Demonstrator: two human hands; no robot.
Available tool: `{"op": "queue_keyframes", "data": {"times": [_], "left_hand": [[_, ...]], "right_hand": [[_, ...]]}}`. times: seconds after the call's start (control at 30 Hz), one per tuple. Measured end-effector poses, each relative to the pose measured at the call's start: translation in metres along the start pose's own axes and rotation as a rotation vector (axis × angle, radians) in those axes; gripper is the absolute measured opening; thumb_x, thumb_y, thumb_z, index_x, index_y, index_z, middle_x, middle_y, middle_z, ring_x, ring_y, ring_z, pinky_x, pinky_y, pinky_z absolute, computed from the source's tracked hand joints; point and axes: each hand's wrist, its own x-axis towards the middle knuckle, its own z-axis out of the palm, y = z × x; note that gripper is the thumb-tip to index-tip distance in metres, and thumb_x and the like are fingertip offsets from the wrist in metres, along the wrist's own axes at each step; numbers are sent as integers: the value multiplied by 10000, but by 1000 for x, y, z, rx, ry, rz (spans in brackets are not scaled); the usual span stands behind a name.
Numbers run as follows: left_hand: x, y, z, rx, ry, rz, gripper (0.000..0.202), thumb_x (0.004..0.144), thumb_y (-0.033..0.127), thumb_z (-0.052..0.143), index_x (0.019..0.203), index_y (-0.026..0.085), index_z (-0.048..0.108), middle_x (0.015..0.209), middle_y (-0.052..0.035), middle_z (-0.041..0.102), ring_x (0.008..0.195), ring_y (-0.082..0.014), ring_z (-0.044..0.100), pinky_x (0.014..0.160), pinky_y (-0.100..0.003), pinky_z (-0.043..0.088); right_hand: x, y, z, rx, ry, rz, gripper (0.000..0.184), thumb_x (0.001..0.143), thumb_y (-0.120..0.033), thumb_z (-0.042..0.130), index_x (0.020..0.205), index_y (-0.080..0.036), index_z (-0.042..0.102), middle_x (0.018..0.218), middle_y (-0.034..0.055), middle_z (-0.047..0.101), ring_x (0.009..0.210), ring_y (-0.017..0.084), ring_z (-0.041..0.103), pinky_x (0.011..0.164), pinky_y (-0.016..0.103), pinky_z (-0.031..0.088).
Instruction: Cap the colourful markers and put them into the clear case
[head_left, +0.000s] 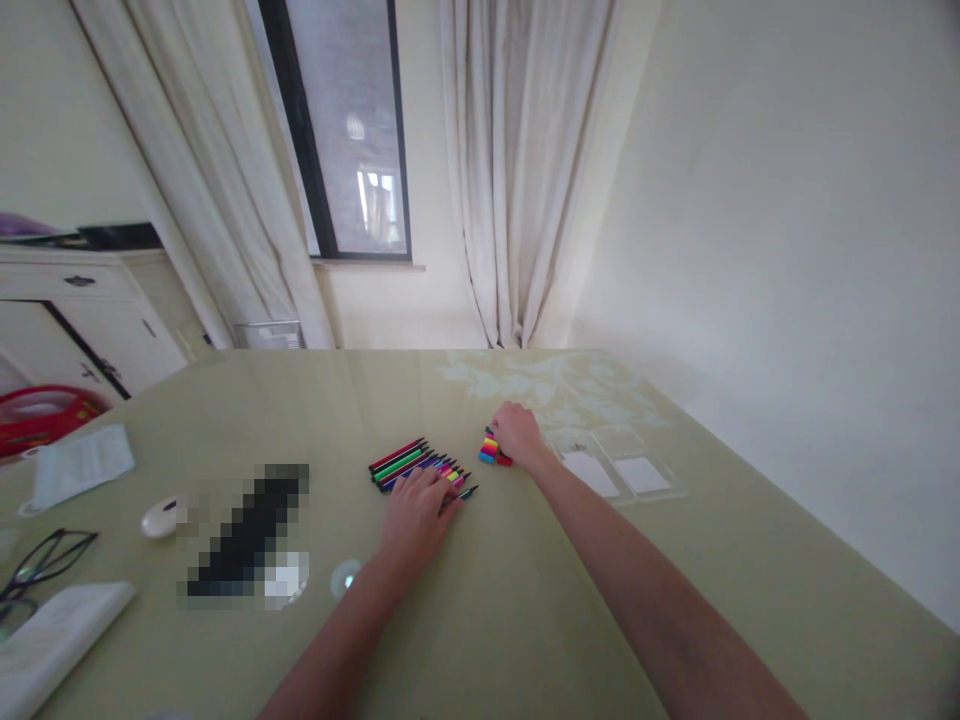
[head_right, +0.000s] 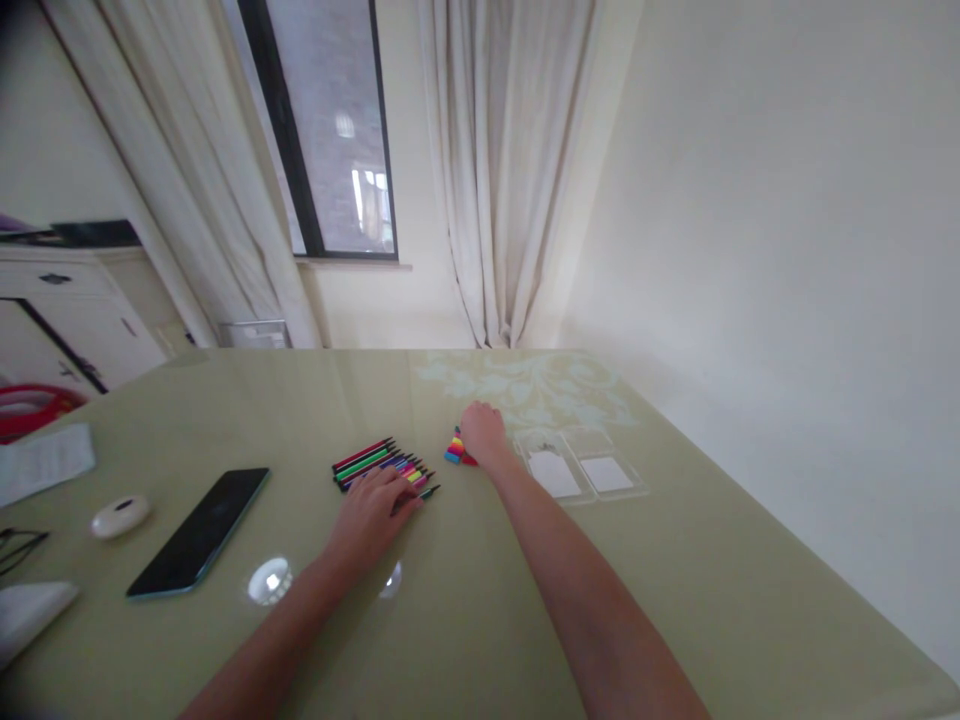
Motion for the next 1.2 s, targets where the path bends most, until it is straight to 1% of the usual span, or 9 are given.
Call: {"op": "queue_keyframes", "data": {"times": [0.1,0.27,0.37,0.43,0.57,0.67,0.77,0.87,1.2], "left_hand": [[-1,4,3,-6,-22,18,108,938,283,688,1024,238,734,1096,-62,693,1088,-281,592,902,-400,416],[-2,7,9,-21,-10,30,101,942,266,671,1022,232,724,1129,-70,688,1113,-283,600,944,-419,430],[-3,8,10,-21,-2,42,94,946,266,666,1015,228,717,1131,-71,689,1115,-291,606,950,-427,442],[-3,8,9,-21,21,44,86,953,263,658,1012,225,707,1116,-71,697,1108,-294,612,942,-425,451],[0,8,5,-135,108,6,85,991,249,593,1024,219,665,1052,-59,724,1038,-271,641,899,-402,473],[1,10,4,-325,185,-27,113,1021,285,546,1057,224,634,1042,-47,734,997,-242,663,888,-380,493],[0,14,2,-460,249,-4,153,1027,330,534,1098,239,635,1053,-40,725,988,-225,669,878,-354,510],[-2,17,-1,-506,283,46,182,1023,335,536,1124,241,655,1069,-50,713,1016,-221,659,905,-348,516],[-5,17,-2,-511,281,88,156,1021,321,559,1091,236,670,1056,-62,695,1016,-217,637,897,-337,523]], "right_hand": [[1,2,1,-6,-14,-10,277,989,-166,523,1043,-100,787,1115,203,750,1095,278,676,903,331,461],[3,5,2,21,-21,-32,247,944,-141,560,1016,-120,795,1118,196,760,1093,275,691,931,338,467],[3,7,-2,71,10,-38,225,937,-145,573,975,-114,792,1108,206,763,1104,288,696,943,350,471],[-2,9,-7,130,44,-47,228,955,-167,563,1008,-139,783,1115,175,772,1099,268,702,939,333,482],[-38,18,-14,323,106,-117,248,1014,-255,532,1178,-204,711,1098,56,791,998,167,730,870,249,524],[-79,28,-10,780,251,-226,179,966,-295,628,1086,-203,723,1011,44,790,925,185,731,870,297,551],[-111,36,-4,1000,317,-222,187,966,-334,640,1069,-220,747,1043,54,782,951,198,725,885,327,556],[-124,38,-5,1067,283,-244,177,955,-324,664,1063,-234,772,1042,59,778,948,203,716,885,337,555],[-128,31,-14,1077,298,-278,159,942,-327,698,1058,-255,782,1013,59,774,908,207,703,855,341,560]]}}
